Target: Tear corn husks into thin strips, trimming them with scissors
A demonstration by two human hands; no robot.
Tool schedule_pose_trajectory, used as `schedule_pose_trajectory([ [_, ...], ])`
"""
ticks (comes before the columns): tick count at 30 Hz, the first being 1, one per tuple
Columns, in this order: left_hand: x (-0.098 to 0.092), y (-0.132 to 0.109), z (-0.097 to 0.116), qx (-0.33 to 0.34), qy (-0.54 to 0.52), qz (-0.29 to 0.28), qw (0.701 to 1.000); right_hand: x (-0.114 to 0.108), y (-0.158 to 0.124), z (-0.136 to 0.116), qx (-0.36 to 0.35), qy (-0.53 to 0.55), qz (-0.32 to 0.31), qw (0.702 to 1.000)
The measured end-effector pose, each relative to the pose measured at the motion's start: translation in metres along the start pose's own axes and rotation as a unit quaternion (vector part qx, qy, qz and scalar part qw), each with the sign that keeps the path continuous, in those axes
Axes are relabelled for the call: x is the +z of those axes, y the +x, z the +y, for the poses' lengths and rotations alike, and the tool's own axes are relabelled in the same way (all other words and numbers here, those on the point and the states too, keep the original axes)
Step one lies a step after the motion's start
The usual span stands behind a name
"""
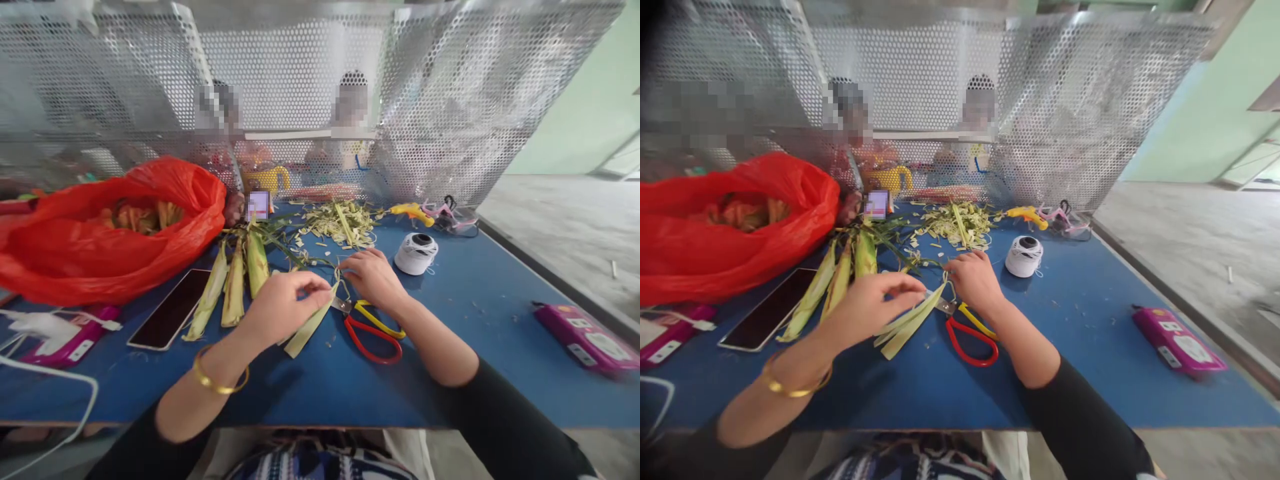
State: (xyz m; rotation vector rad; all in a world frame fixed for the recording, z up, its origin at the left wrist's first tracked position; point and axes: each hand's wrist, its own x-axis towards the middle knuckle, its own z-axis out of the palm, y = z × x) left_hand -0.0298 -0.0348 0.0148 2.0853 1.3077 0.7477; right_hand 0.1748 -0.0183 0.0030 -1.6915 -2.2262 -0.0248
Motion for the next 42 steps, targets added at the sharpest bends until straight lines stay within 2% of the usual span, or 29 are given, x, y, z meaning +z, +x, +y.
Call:
schedule_pose_trajectory([
  [3,0.012,0.013,-0.004,-0.04,0.095,-0.026,0.994,0.002,0.002,0.007,-0.001,-0.012,-0.005,1.0],
  [6,0.023,0.021,-0.007,-0.061,0.193,-0.054,0.978,0.008,0.003,0.013,-0.036,-0.005,-0.011,0.999],
  [9,0.027,0.02,-0.009,-0.054,0.199,-0.074,0.976,0.018,0.006,0.014,-0.101,-0.004,-0.021,0.995],
  [12,0.028,0.02,-0.012,-0.055,0.156,-0.094,0.982,0.026,0.008,0.015,-0.149,-0.026,-0.019,0.988],
  [14,0.027,0.022,-0.015,-0.057,0.111,-0.087,0.988,0.027,0.009,0.017,-0.163,-0.037,0.0,0.986],
  [17,0.024,0.026,-0.019,-0.097,-0.033,-0.082,0.991,0.02,0.009,0.02,-0.17,-0.036,0.053,0.983],
  [20,0.017,0.031,-0.018,-0.144,-0.18,-0.093,0.968,0.01,0.007,0.023,-0.177,-0.032,0.099,0.979],
  [23,0.006,0.033,-0.013,-0.165,-0.268,-0.11,0.943,0.001,0.005,0.025,-0.164,-0.043,0.156,0.973],
  [28,-0.012,0.035,-0.007,-0.138,-0.308,-0.161,0.927,-0.013,0.003,0.027,-0.13,-0.043,0.3,0.944],
  [31,-0.017,0.037,-0.004,-0.13,-0.312,-0.203,0.919,-0.019,0.002,0.028,-0.126,-0.033,0.346,0.929],
  [33,-0.016,0.041,0.001,-0.114,-0.314,-0.166,0.928,-0.022,0.001,0.027,-0.128,-0.028,0.35,0.928],
  [36,-0.007,0.049,0.016,-0.05,-0.308,-0.022,0.95,-0.025,0.0,0.024,-0.147,-0.022,0.335,0.93],
  [39,0.007,0.053,0.033,-0.02,-0.318,-0.018,0.948,-0.025,-0.001,0.019,-0.171,-0.02,0.311,0.935],
  [42,0.019,0.053,0.04,-0.037,-0.354,-0.018,0.934,-0.023,-0.001,0.016,-0.174,-0.012,0.297,0.939],
])
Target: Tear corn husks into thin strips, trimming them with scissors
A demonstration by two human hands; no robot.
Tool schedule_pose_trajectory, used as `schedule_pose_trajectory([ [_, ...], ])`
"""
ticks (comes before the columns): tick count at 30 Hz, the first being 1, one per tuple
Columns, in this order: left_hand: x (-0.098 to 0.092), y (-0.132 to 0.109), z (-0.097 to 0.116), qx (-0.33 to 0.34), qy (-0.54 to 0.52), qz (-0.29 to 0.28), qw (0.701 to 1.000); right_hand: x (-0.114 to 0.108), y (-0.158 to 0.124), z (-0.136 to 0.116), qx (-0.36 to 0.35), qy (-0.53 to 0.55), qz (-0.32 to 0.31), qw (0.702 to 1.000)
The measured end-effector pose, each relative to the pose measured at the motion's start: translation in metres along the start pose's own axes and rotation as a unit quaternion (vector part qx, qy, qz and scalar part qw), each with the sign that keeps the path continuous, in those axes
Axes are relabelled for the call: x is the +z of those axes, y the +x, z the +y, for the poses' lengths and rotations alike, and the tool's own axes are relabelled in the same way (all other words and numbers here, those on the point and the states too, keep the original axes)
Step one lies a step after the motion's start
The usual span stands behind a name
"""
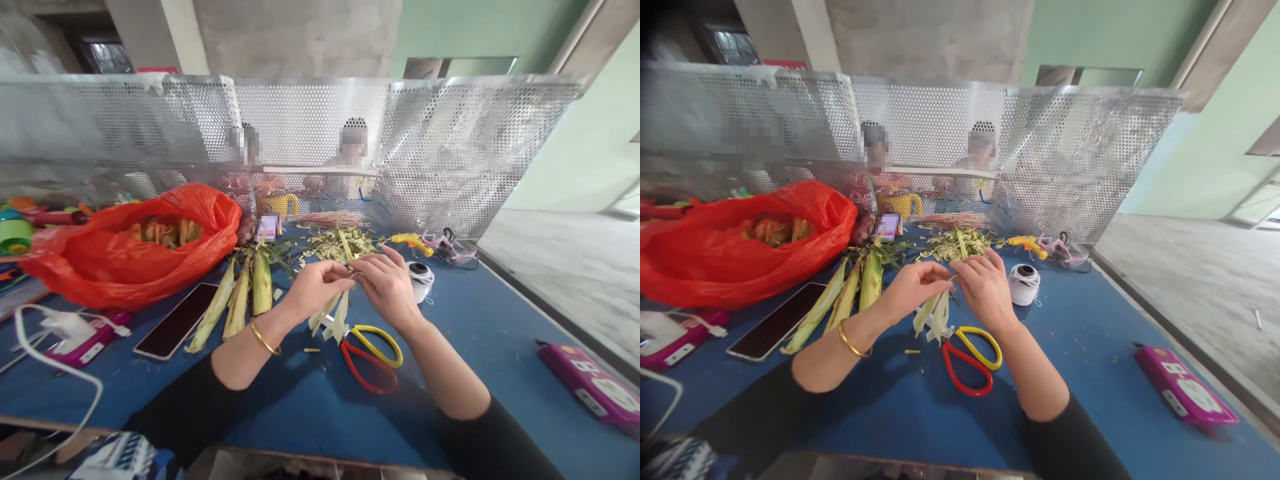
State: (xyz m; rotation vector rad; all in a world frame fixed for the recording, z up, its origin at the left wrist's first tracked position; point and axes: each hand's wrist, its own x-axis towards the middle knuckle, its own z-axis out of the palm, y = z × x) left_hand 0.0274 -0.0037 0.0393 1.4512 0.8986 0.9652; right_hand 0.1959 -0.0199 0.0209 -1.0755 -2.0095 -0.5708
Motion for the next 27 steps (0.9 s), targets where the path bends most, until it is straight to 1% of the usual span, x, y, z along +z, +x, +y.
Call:
schedule_pose_trajectory([
  [2,0.001,0.0,-0.004,-0.058,-0.052,0.018,0.997,0.0,-0.001,-0.001,0.026,-0.002,-0.002,1.0],
  [3,0.0,0.0,-0.007,-0.094,-0.087,0.031,0.991,0.0,-0.001,-0.001,0.054,-0.01,0.009,0.998],
  [5,-0.005,0.0,-0.01,-0.152,-0.164,0.063,0.973,-0.002,-0.002,-0.002,0.129,-0.028,0.055,0.99],
  [7,-0.009,0.0,-0.012,-0.174,-0.228,0.094,0.953,-0.002,-0.002,-0.004,0.194,-0.004,0.097,0.976],
  [8,-0.011,-0.001,-0.012,-0.175,-0.248,0.106,0.947,-0.001,-0.002,-0.007,0.22,0.038,0.096,0.97],
  [9,-0.011,-0.001,-0.012,-0.172,-0.26,0.116,0.943,0.001,-0.002,-0.01,0.246,0.1,0.072,0.961],
  [10,-0.011,-0.001,-0.012,-0.165,-0.265,0.124,0.942,0.005,-0.002,-0.015,0.274,0.178,0.031,0.945],
  [11,-0.01,-0.002,-0.013,-0.156,-0.266,0.132,0.942,0.009,-0.002,-0.02,0.305,0.262,-0.019,0.915],
  [13,-0.006,-0.002,-0.015,-0.139,-0.258,0.148,0.945,0.018,-0.003,-0.031,0.366,0.405,-0.121,0.829],
  [14,-0.005,-0.002,-0.017,-0.133,-0.25,0.155,0.946,0.022,-0.004,-0.035,0.395,0.447,-0.155,0.788],
  [15,-0.003,-0.002,-0.02,-0.129,-0.24,0.16,0.949,0.025,-0.004,-0.04,0.421,0.475,-0.178,0.752],
  [17,-0.002,-0.001,-0.024,-0.118,-0.211,0.16,0.957,0.027,-0.004,-0.044,0.472,0.499,-0.192,0.701],
  [19,-0.004,0.001,-0.028,-0.088,-0.162,0.157,0.97,0.023,-0.003,-0.045,0.509,0.517,-0.183,0.664],
  [21,-0.007,0.001,-0.03,-0.047,-0.102,0.152,0.982,0.016,0.0,-0.043,0.53,0.534,-0.163,0.638],
  [24,-0.01,0.0,-0.028,-0.013,-0.043,0.122,0.992,0.009,0.004,-0.04,0.546,0.554,-0.143,0.612],
  [27,-0.012,-0.001,-0.025,-0.01,-0.044,0.068,0.997,0.006,0.005,-0.039,0.55,0.572,-0.146,0.591],
])
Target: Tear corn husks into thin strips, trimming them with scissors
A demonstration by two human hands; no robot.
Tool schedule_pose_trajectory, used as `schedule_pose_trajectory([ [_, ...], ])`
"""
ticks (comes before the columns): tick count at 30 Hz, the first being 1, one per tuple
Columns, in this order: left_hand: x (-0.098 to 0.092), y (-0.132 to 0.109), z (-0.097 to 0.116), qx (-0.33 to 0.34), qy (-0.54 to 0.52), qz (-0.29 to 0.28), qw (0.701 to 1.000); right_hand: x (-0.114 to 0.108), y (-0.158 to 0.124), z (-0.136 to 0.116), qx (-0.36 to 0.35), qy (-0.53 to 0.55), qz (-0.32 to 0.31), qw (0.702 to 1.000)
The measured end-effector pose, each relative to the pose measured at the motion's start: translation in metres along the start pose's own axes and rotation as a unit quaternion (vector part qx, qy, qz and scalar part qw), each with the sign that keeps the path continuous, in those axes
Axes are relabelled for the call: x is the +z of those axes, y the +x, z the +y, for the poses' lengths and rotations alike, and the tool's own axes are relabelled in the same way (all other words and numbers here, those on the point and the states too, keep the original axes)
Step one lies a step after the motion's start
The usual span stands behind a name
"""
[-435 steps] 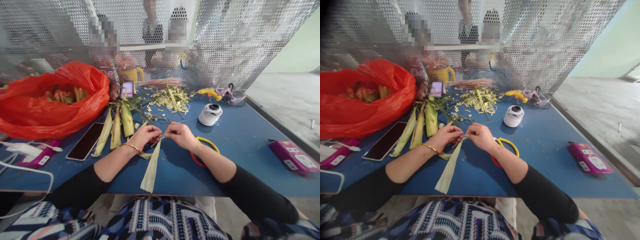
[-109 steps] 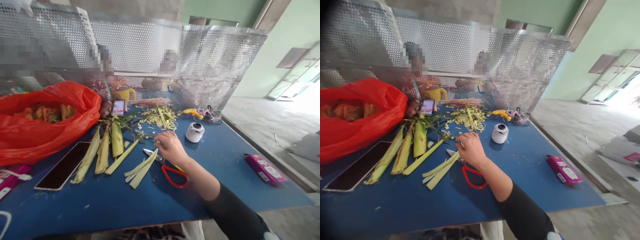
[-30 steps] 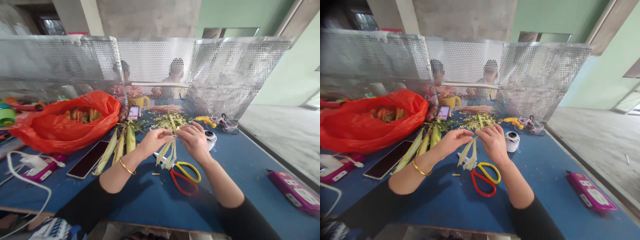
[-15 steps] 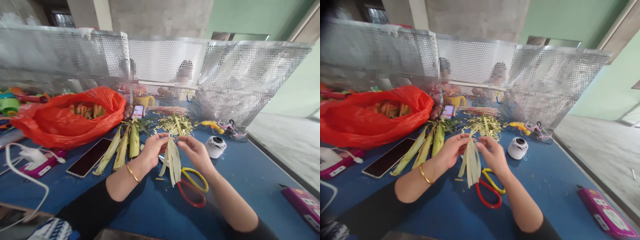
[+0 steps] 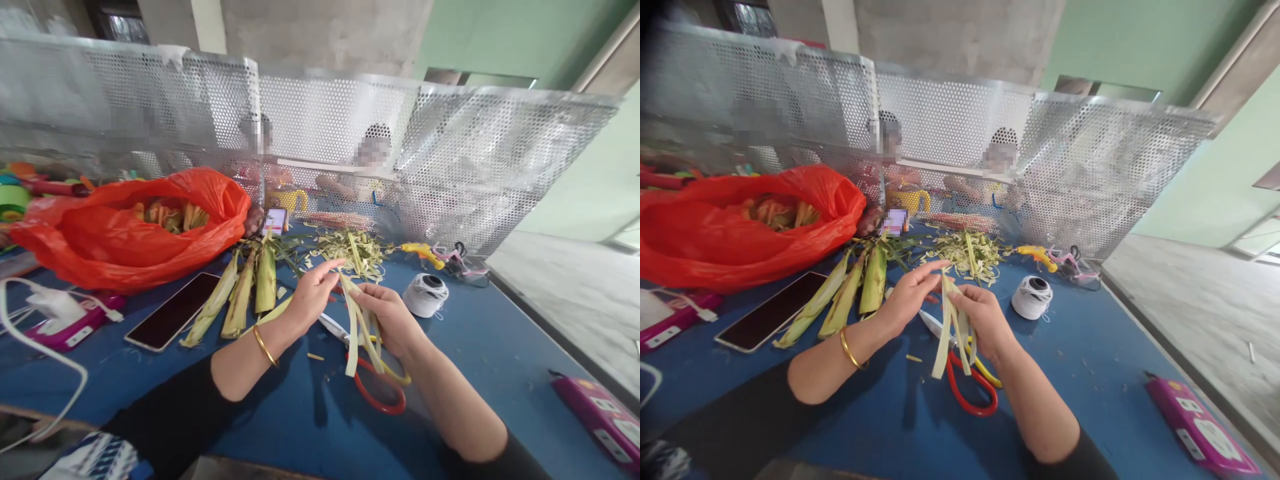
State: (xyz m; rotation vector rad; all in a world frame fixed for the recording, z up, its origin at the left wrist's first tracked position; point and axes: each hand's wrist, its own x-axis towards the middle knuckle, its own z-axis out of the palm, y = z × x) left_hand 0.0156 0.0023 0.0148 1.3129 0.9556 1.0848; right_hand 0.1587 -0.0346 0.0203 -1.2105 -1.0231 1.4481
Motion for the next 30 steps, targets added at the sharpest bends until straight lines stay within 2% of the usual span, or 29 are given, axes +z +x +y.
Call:
schedule_pose_trajectory([
  [3,-0.001,0.002,-0.002,-0.057,-0.055,-0.043,0.996,-0.002,-0.001,-0.001,0.016,0.013,-0.032,0.999],
  [5,-0.003,0.006,-0.007,-0.135,-0.121,-0.052,0.982,-0.005,-0.001,-0.004,0.031,0.017,-0.055,0.998],
  [7,-0.003,0.009,-0.014,-0.223,-0.183,-0.055,0.956,-0.011,0.0,-0.009,0.042,0.024,-0.063,0.997],
  [10,-0.002,0.01,-0.022,-0.323,-0.237,-0.1,0.911,-0.021,0.004,-0.017,-0.001,0.053,-0.04,0.998],
  [13,0.001,0.008,-0.024,-0.363,-0.256,-0.139,0.885,-0.029,0.009,-0.02,-0.066,0.072,-0.001,0.995],
  [16,0.003,0.006,-0.023,-0.367,-0.261,-0.138,0.882,-0.033,0.014,-0.015,-0.109,0.044,0.062,0.991],
  [19,0.002,0.006,-0.021,-0.339,-0.272,-0.126,0.892,-0.034,0.017,-0.008,-0.192,-0.065,0.126,0.971],
  [24,0.001,0.006,-0.017,-0.276,-0.269,-0.109,0.916,-0.032,0.016,-0.003,-0.312,-0.272,0.124,0.902],
  [26,0.001,0.006,-0.014,-0.257,-0.259,-0.1,0.926,-0.028,0.013,-0.004,-0.304,-0.317,0.133,0.888],
  [30,0.003,0.005,-0.007,-0.221,-0.263,-0.067,0.937,-0.018,0.007,-0.001,-0.206,-0.376,0.147,0.891],
])
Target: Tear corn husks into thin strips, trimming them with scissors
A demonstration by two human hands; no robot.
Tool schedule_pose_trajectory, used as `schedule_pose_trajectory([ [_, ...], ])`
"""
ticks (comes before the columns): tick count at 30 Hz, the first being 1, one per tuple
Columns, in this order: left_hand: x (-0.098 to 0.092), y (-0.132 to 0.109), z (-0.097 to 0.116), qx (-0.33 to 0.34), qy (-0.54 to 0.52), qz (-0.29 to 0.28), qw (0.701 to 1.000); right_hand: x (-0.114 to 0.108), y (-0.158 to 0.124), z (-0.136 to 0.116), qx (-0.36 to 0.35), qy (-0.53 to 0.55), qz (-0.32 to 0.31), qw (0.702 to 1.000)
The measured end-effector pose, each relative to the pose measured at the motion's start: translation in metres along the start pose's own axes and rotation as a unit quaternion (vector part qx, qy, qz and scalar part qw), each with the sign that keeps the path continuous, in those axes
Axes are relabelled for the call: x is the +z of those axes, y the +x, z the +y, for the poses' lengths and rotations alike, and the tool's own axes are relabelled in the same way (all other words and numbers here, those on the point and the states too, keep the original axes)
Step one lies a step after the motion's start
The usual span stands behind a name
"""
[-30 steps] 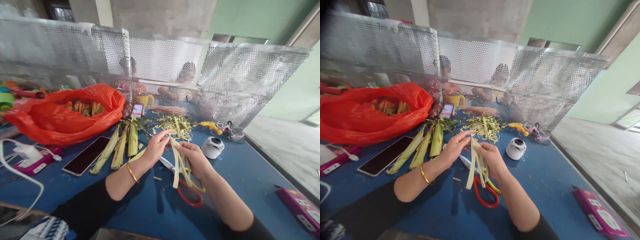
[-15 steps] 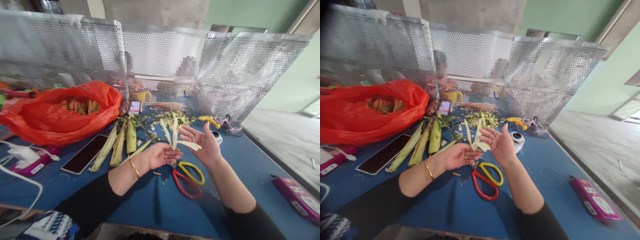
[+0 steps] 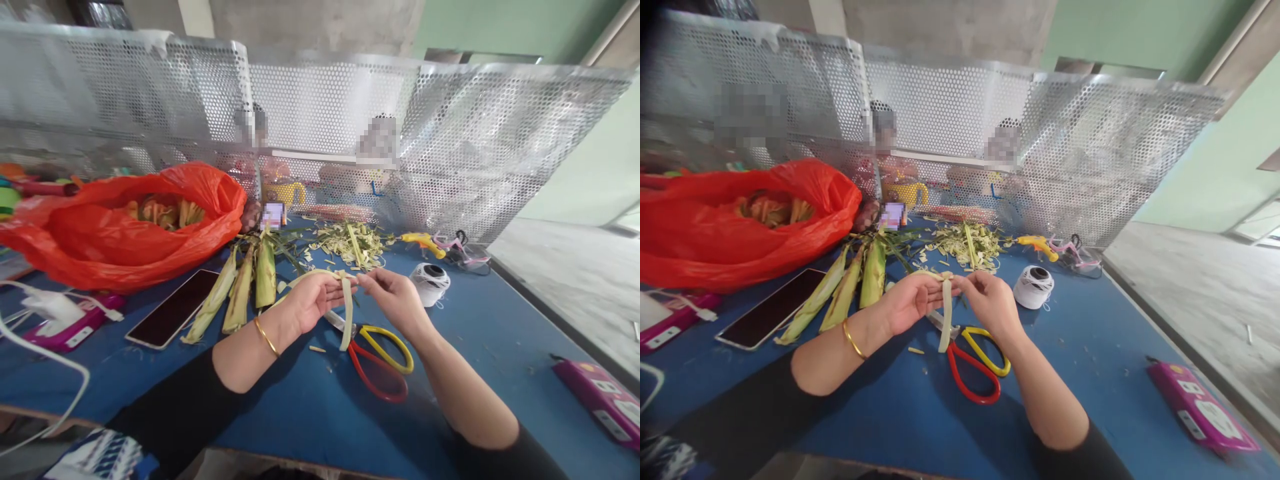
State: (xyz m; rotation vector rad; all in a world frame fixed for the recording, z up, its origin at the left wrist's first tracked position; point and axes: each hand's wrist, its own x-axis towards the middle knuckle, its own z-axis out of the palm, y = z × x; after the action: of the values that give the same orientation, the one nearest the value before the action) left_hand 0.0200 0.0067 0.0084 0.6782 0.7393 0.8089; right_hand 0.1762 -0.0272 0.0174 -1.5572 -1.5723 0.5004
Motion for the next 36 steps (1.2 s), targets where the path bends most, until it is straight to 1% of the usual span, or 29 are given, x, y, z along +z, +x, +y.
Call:
schedule_pose_trajectory([
  [2,0.002,-0.001,0.001,0.018,0.005,-0.002,1.0,0.006,-0.003,0.0,0.016,-0.01,-0.03,0.999],
  [6,0.005,-0.004,0.002,0.046,0.04,-0.002,0.998,0.02,-0.006,0.004,0.001,0.072,-0.104,0.992],
  [9,0.005,-0.005,0.001,0.087,0.064,0.012,0.994,0.026,-0.011,0.002,-0.001,0.103,-0.119,0.988],
  [11,0.004,-0.007,0.002,0.1,0.065,0.019,0.993,0.027,-0.015,-0.002,0.006,0.085,-0.117,0.989],
  [12,0.004,-0.007,0.004,0.099,0.061,0.025,0.993,0.027,-0.017,-0.004,-0.003,0.056,-0.112,0.992],
  [14,0.003,-0.009,0.007,0.091,0.043,0.039,0.994,0.027,-0.023,-0.007,-0.049,-0.036,-0.089,0.994],
  [17,0.003,-0.013,0.012,0.067,0.026,0.055,0.996,0.03,-0.029,-0.007,-0.151,-0.163,-0.054,0.974],
  [20,0.004,-0.016,0.016,0.05,0.017,0.062,0.997,0.029,-0.031,-0.007,-0.255,-0.196,-0.045,0.946],
  [21,0.004,-0.018,0.018,0.052,0.014,0.064,0.996,0.026,-0.031,-0.007,-0.282,-0.188,-0.028,0.941],
  [22,0.005,-0.02,0.02,0.055,0.01,0.064,0.996,0.023,-0.029,-0.007,-0.294,-0.171,0.003,0.94],
  [23,0.006,-0.023,0.022,0.058,0.008,0.061,0.996,0.019,-0.027,-0.008,-0.291,-0.146,0.045,0.944],
  [25,0.01,-0.029,0.026,0.061,0.007,0.044,0.997,0.012,-0.02,-0.008,-0.257,-0.08,0.124,0.955],
  [26,0.012,-0.032,0.027,0.059,0.008,0.034,0.998,0.008,-0.017,-0.008,-0.242,-0.044,0.136,0.96],
  [27,0.014,-0.035,0.029,0.055,0.01,0.025,0.998,0.006,-0.014,-0.008,-0.233,-0.007,0.126,0.964],
  [30,0.021,-0.038,0.03,0.043,0.02,0.012,0.999,0.004,-0.008,-0.006,-0.223,0.093,0.042,0.969],
  [31,0.023,-0.038,0.03,0.041,0.024,0.013,0.999,0.004,-0.008,-0.006,-0.217,0.117,0.024,0.969],
  [33,0.027,-0.037,0.031,0.04,0.034,0.014,0.999,0.004,-0.008,-0.007,-0.197,0.144,0.009,0.97],
  [36,0.03,-0.035,0.032,0.036,0.051,0.004,0.998,0.001,-0.008,-0.01,-0.138,0.187,-0.014,0.973],
])
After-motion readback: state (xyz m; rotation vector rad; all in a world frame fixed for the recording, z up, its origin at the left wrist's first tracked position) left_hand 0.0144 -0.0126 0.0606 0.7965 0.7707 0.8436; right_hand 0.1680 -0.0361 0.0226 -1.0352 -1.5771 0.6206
